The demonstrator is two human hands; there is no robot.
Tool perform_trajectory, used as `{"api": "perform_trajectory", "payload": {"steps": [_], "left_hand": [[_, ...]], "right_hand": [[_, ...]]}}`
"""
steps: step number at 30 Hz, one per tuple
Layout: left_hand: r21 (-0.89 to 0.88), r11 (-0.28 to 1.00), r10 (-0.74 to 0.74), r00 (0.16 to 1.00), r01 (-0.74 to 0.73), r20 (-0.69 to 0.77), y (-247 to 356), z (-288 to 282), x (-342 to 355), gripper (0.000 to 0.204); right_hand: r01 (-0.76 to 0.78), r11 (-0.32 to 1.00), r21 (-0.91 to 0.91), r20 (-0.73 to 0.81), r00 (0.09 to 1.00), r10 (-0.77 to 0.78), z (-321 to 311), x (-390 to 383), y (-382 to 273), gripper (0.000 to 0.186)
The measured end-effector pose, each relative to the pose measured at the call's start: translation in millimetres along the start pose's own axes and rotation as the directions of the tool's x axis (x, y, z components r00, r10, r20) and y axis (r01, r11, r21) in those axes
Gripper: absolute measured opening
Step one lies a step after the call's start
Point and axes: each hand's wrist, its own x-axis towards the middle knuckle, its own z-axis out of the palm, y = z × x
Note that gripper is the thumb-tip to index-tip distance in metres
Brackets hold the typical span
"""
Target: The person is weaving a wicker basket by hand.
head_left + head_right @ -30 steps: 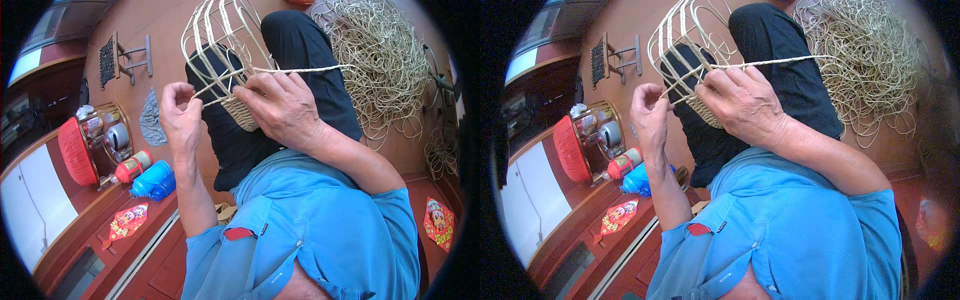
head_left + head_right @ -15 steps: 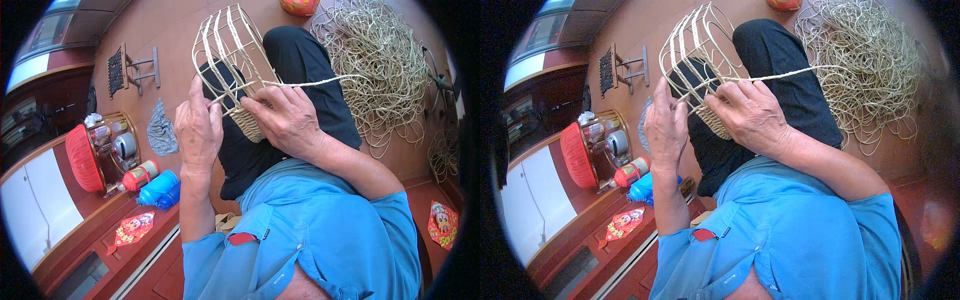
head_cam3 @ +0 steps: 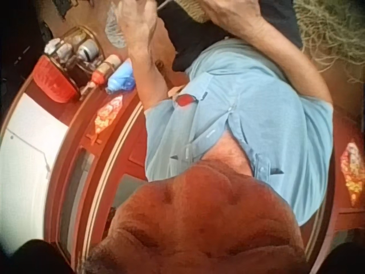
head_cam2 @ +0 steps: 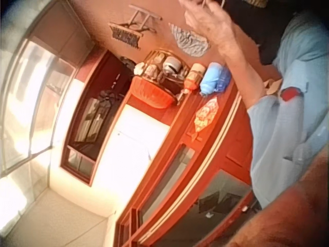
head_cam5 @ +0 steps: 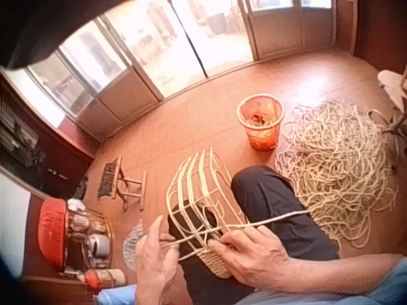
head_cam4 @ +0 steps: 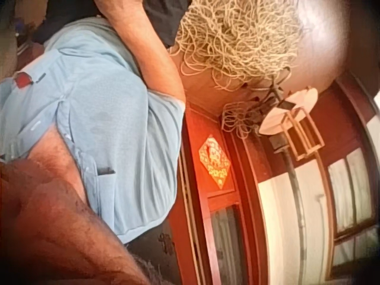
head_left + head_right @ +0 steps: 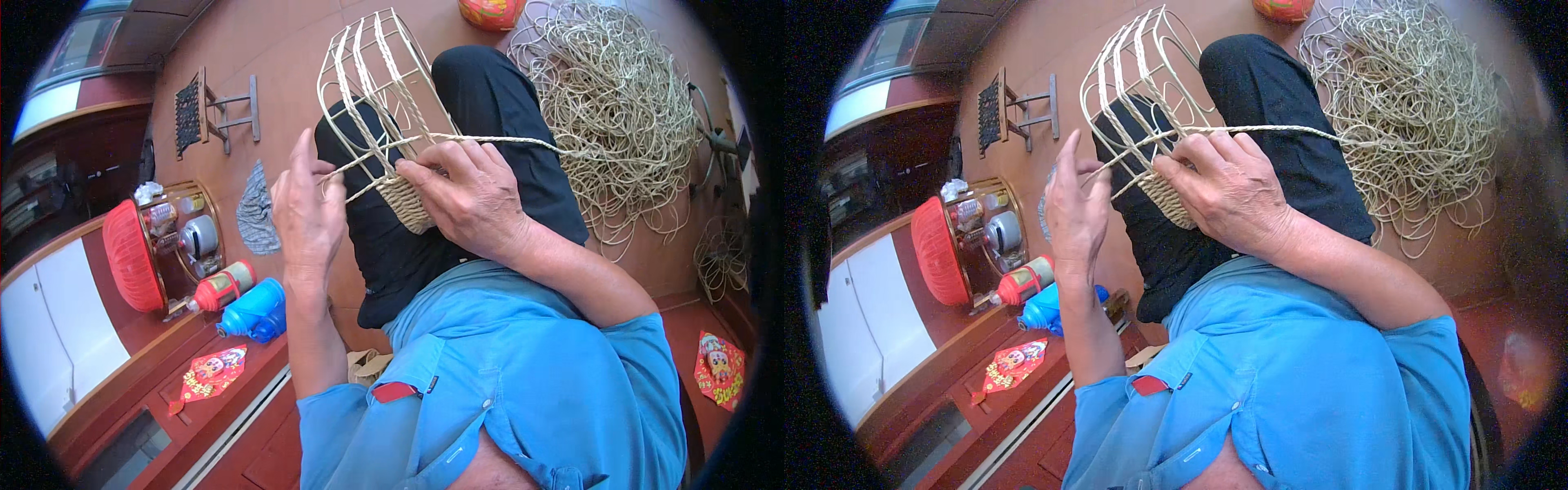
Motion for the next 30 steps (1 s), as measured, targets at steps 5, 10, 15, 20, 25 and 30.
{"api": "perform_trajectory", "payload": {"steps": [5, 10, 15, 20, 25, 30], "left_hand": [[0.196, 0.936, 0.296, 0.955, -0.291, 0.002, 2, 9, 5, 0.051], [-0.105, 0.97, -0.207, 0.972, 0.219, 0.109, -82, 22, -6, 0.04], [-0.49, 0.72, -0.417, 0.87, 0.492, 0.261, -95, 19, 0, 0.041], [0.08, 0.98, 0.183, 0.983, -0.182, -0.008, 2, -7, 5, 0.048], [0.268, 0.938, 0.212, 0.976, -0.219, 0.058, 7, -4, 1, 0.034], [0.25, 0.966, -0.069, 0.997, 0.072, -0.023, -87, -2, -10, 0.033]], "right_hand": [[0.002, 1.0, 0.007, 0.01, 1.0, -0.002, -5, 2, -1, 0.036], [0.005, 1.0, -0.015, 0.009, 1.0, -0.005, 0, 3, -6, 0.033], [0.001, 1.0, -0.013, 0.013, 1.0, -0.001, 2, 2, -4, 0.032], [-0.029, 0.999, -0.022, 0.015, 0.999, 0.03, -2, -1, -1, 0.031], [-0.016, 1.0, 0.009, 0.014, 1.0, 0.016, 1, 0, -4, 0.031], [-0.022, 1.0, -0.009, -0.016, 1.0, 0.022, -1, -1, -1, 0.031]]}}
